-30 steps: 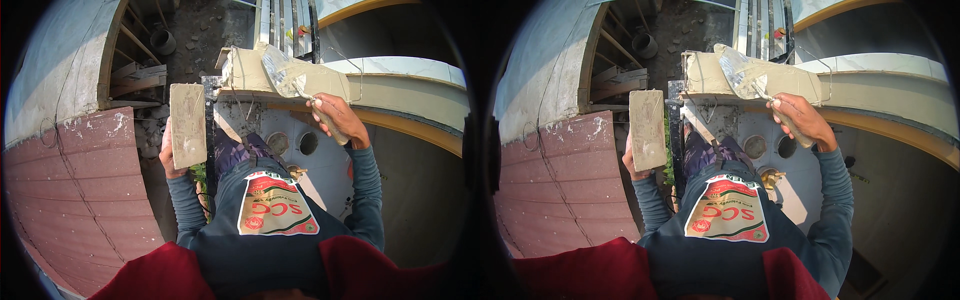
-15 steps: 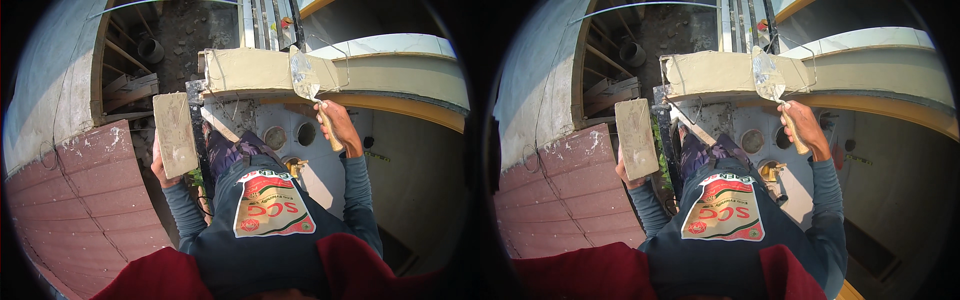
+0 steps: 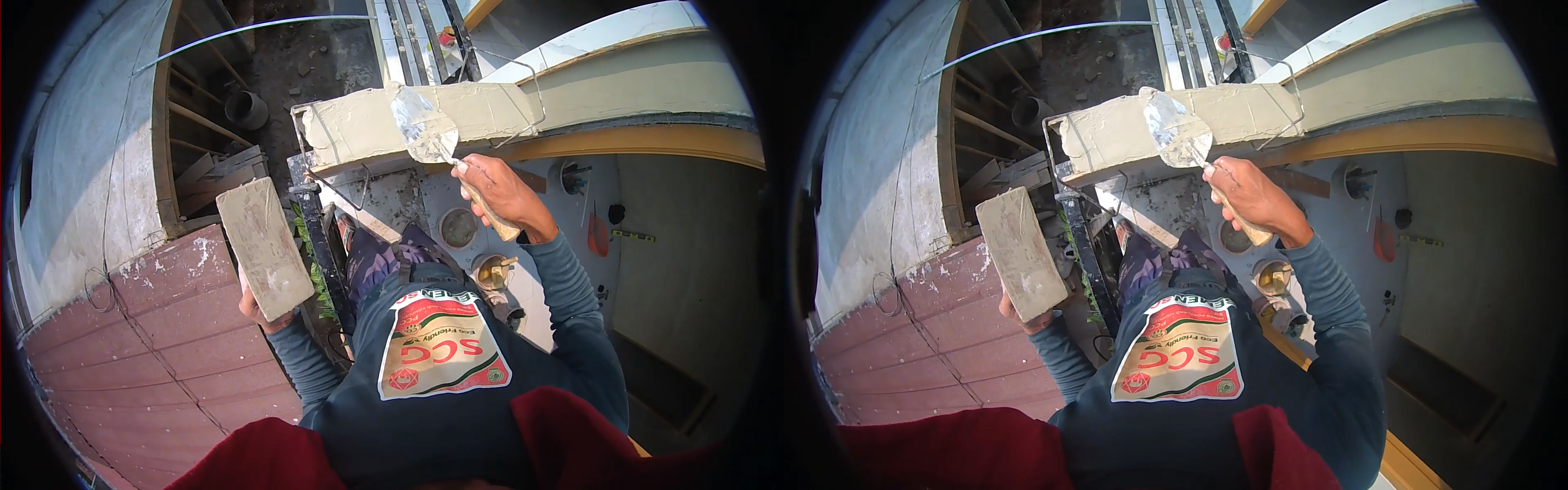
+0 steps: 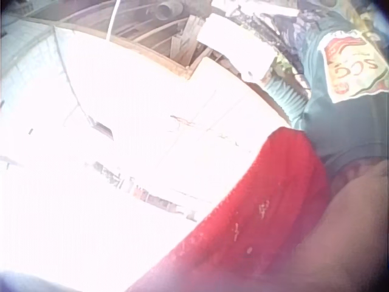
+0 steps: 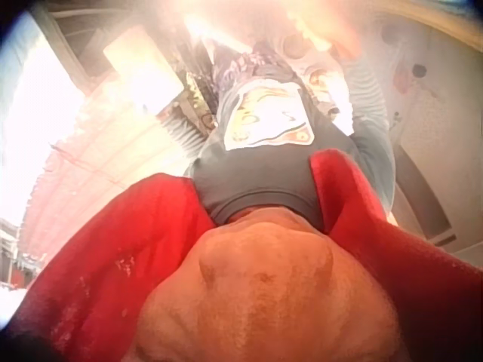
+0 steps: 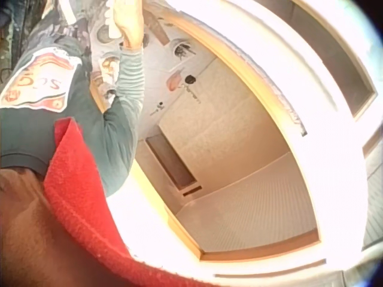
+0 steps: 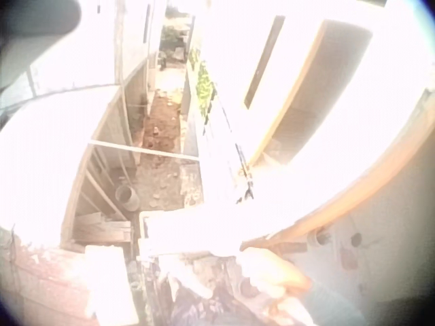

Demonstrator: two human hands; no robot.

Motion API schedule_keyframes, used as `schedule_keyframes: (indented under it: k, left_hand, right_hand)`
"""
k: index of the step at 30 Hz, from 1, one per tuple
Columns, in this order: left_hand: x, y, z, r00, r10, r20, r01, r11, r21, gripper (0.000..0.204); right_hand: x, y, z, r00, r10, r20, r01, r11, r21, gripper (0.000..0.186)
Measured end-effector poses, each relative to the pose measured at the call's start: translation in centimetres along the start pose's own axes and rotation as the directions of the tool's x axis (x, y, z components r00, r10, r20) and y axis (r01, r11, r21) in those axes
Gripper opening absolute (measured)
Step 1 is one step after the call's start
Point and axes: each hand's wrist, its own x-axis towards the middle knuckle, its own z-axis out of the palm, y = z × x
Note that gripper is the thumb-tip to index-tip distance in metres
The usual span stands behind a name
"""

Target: The person applies plaster to the corner of a wall using a trowel while holding a board underneath to catch excess material and shape the edge.

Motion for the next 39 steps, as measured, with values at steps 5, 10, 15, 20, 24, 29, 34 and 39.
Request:
schedule_keyframes:
  k: [5, 10, 15, 20, 24, 29, 34, 39]
  left_hand:
    - [-0.3, 0.4, 2.6, 0.999, -0.036, 0.013, 0.038, 0.993, -0.113, 0.064]
    - [0.5, -0.2, 10.4, 0.958, -0.178, 0.227, 0.188, 0.982, -0.023, 0.053]
    - [2.9, -3.7, 17.8, 0.81, -0.402, 0.427, 0.57, 0.71, -0.414, 0.048]
    - [6.0, -5.7, 18.5, 0.795, -0.432, 0.425, 0.605, 0.604, -0.519, 0.046]
    - [8.6, -4.6, 17.4, 0.756, -0.322, 0.57, 0.638, 0.557, -0.532, 0.046]
    - [8.0, -2.2, 17.3, 0.901, -0.22, 0.373, 0.393, 0.777, -0.492, 0.051]
    - [7.1, -1.0, 13.9, 0.833, -0.198, 0.517, 0.465, 0.757, -0.458, 0.051]
    - [6.6, -1.4, 11.7, 0.79, -0.265, 0.553, 0.582, 0.609, -0.539, 0.053]
  right_hand:
    - [-2.1, 2.9, -4.0, 0.985, -0.024, -0.173, 0.041, 0.995, 0.094, 0.039]
    - [-5.0, 2.1, -1.9, 0.972, -0.229, -0.059, 0.225, 0.818, 0.53, 0.043]
    - [-5.7, 0.3, 0.4, 0.892, -0.401, 0.208, 0.152, 0.701, 0.697, 0.045]
    - [-5.4, 1.1, -1.0, 0.883, -0.297, 0.364, 0.023, 0.801, 0.598, 0.043]
    - [-6.6, 4.5, -3.4, 0.878, -0.147, 0.456, -0.107, 0.868, 0.484, 0.044]
    - [-7.0, 9.0, -2.5, 0.973, -0.149, 0.177, 0.049, 0.881, 0.471, 0.04]
    - [-6.4, 11.0, -0.1, 0.958, -0.182, -0.222, 0.236, 0.94, 0.248, 0.03]
    - [-2.4, 16.6, 1.7, 0.877, -0.261, -0.404, 0.324, 0.941, 0.096, 0.027]
